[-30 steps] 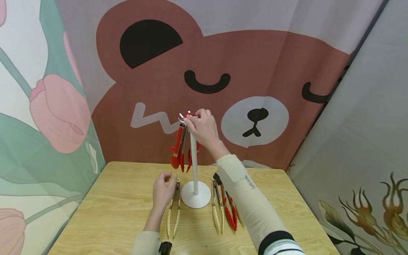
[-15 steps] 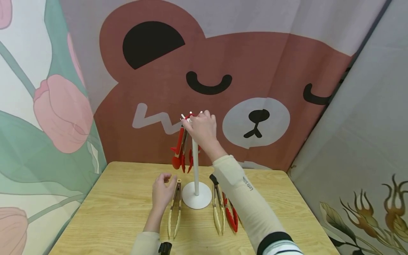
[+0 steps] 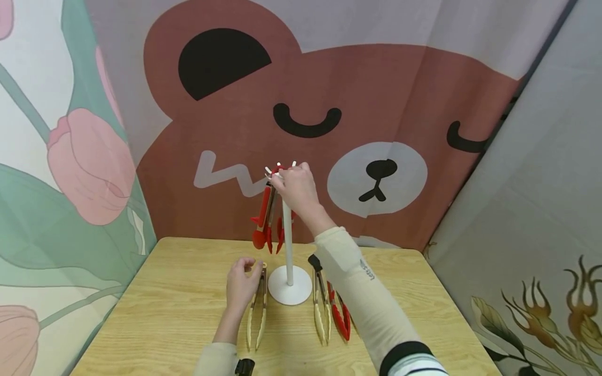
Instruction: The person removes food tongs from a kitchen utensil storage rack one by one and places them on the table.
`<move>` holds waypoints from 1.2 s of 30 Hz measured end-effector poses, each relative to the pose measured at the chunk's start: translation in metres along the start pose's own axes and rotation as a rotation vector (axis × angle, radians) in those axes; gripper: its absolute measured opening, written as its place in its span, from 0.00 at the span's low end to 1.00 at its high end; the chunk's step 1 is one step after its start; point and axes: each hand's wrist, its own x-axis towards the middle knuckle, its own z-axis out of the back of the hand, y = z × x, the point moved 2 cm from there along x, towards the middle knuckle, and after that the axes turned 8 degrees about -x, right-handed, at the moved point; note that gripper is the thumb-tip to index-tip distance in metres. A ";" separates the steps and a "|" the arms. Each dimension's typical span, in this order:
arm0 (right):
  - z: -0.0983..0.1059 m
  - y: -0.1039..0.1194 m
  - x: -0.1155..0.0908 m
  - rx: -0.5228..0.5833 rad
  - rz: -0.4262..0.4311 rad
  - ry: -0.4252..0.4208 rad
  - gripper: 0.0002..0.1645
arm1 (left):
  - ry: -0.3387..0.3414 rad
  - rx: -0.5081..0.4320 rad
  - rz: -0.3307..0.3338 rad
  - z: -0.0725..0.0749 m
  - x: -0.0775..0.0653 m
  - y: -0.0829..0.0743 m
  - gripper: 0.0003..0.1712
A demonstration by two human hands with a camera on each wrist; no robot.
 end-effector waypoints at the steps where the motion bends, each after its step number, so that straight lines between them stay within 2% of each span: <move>1: 0.000 -0.001 0.000 0.020 -0.008 0.008 0.20 | -0.003 0.000 -0.001 0.000 0.000 0.000 0.16; 8: -0.001 -0.013 -0.001 0.163 -0.038 0.048 0.18 | -0.002 0.013 0.002 -0.004 0.000 0.004 0.15; 15: -0.004 -0.026 -0.001 0.301 0.010 0.061 0.17 | -0.004 0.017 -0.007 -0.007 -0.002 0.006 0.15; 21: -0.003 -0.033 0.000 0.289 0.072 0.069 0.16 | 0.004 0.024 0.004 -0.007 -0.003 0.007 0.16; 29: 0.002 -0.035 0.001 0.341 0.064 0.117 0.15 | -0.001 0.026 -0.006 -0.003 -0.003 0.007 0.17; 36: 0.006 -0.036 0.003 0.370 0.144 0.188 0.15 | 0.001 0.021 -0.008 -0.003 -0.005 0.008 0.15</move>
